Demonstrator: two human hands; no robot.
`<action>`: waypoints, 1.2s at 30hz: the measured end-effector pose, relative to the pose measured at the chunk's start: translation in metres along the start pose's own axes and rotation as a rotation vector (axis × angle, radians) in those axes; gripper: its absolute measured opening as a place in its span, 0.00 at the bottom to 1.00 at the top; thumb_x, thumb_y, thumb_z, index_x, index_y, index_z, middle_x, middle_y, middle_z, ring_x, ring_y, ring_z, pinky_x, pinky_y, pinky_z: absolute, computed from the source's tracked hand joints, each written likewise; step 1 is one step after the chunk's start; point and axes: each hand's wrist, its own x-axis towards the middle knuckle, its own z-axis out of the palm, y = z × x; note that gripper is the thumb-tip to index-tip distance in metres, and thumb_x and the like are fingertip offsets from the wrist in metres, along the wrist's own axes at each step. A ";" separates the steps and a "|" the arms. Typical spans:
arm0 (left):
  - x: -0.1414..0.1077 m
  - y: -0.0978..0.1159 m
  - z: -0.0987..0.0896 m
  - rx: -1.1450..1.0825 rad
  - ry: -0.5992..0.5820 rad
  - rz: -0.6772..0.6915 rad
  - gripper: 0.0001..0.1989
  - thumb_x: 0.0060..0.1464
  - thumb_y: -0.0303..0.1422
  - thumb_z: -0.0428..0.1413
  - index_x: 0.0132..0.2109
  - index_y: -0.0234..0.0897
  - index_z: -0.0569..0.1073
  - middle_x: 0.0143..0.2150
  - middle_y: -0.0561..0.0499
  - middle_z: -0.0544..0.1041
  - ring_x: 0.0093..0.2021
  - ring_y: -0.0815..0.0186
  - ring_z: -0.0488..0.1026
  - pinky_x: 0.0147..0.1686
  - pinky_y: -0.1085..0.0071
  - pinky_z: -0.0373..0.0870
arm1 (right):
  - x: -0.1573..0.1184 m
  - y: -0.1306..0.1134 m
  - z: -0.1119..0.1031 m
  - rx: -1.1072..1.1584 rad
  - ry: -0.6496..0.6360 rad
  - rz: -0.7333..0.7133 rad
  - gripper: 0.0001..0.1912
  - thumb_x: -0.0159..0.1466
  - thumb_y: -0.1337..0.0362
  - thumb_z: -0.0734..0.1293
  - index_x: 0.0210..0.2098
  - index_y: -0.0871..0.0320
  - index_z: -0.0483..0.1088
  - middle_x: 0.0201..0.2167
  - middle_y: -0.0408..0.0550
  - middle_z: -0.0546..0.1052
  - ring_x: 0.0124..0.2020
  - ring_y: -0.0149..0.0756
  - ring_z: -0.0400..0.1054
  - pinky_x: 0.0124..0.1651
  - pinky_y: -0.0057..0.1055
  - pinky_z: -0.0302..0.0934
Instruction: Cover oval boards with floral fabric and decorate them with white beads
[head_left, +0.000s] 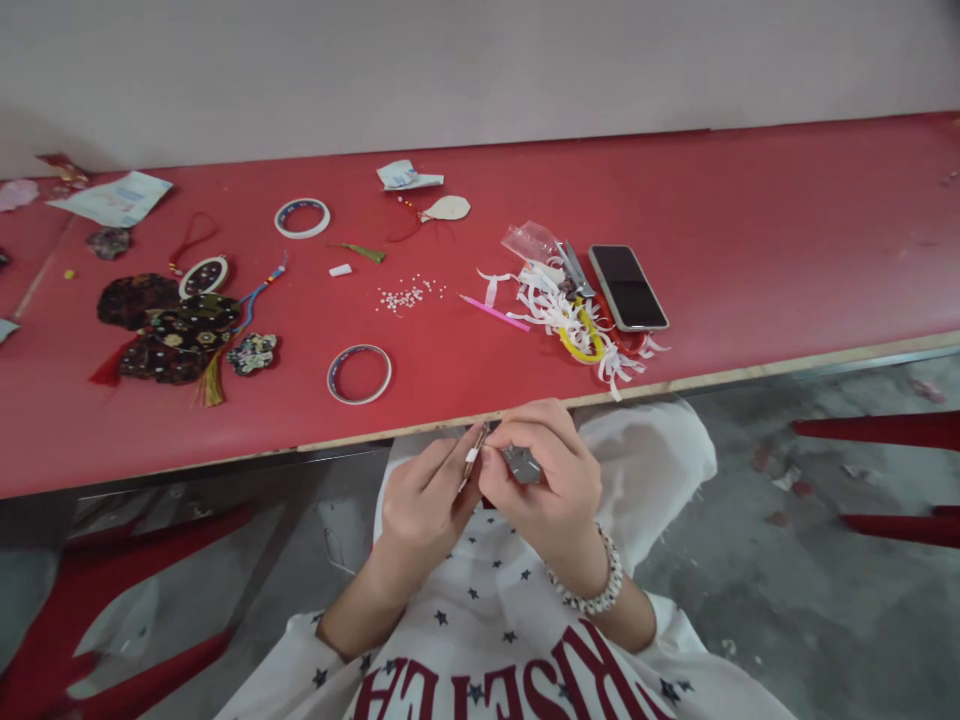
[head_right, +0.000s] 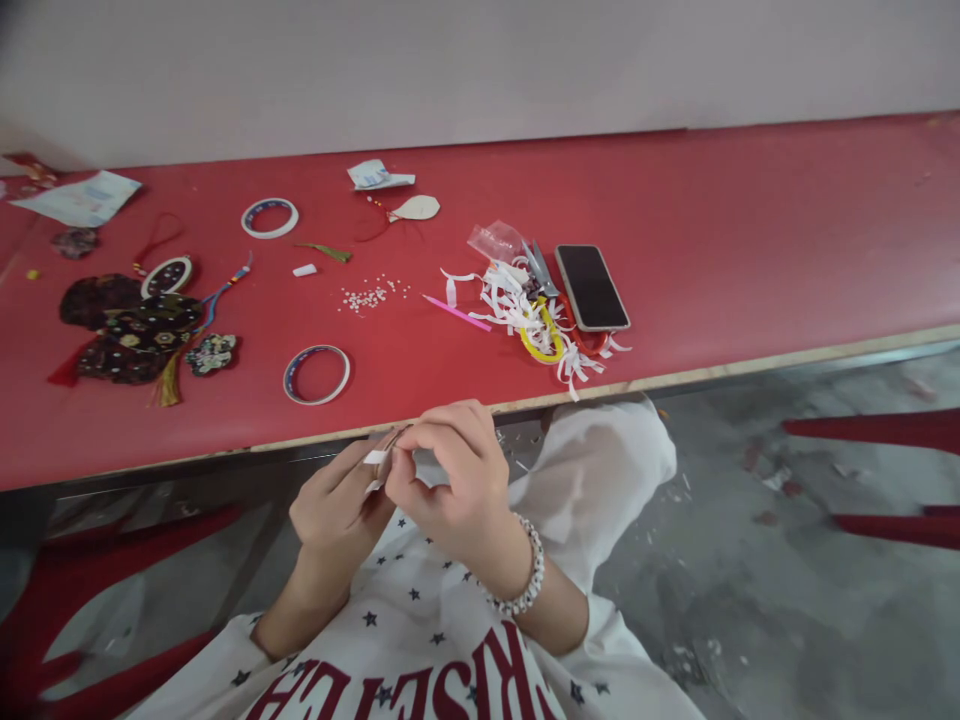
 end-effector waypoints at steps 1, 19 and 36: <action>0.000 0.000 0.000 0.012 -0.011 0.003 0.10 0.58 0.27 0.50 0.45 0.31 0.73 0.29 0.48 0.77 0.25 0.71 0.72 0.26 0.77 0.65 | 0.000 0.000 -0.001 -0.002 -0.008 0.009 0.07 0.54 0.75 0.63 0.28 0.56 0.66 0.27 0.44 0.72 0.28 0.32 0.65 0.32 0.33 0.64; 0.003 0.008 0.000 -0.161 -0.027 -0.141 0.05 0.55 0.25 0.53 0.38 0.34 0.75 0.31 0.50 0.78 0.26 0.73 0.73 0.26 0.81 0.67 | -0.002 0.000 -0.002 0.060 0.025 0.111 0.08 0.51 0.76 0.63 0.25 0.56 0.65 0.25 0.42 0.70 0.27 0.31 0.64 0.31 0.32 0.62; 0.001 0.003 0.001 -0.198 -0.008 -0.140 0.07 0.54 0.24 0.54 0.29 0.35 0.71 0.31 0.50 0.77 0.27 0.73 0.73 0.26 0.80 0.66 | 0.000 0.000 0.001 -0.005 0.016 -0.006 0.07 0.54 0.74 0.65 0.29 0.56 0.66 0.26 0.43 0.72 0.29 0.33 0.64 0.35 0.36 0.61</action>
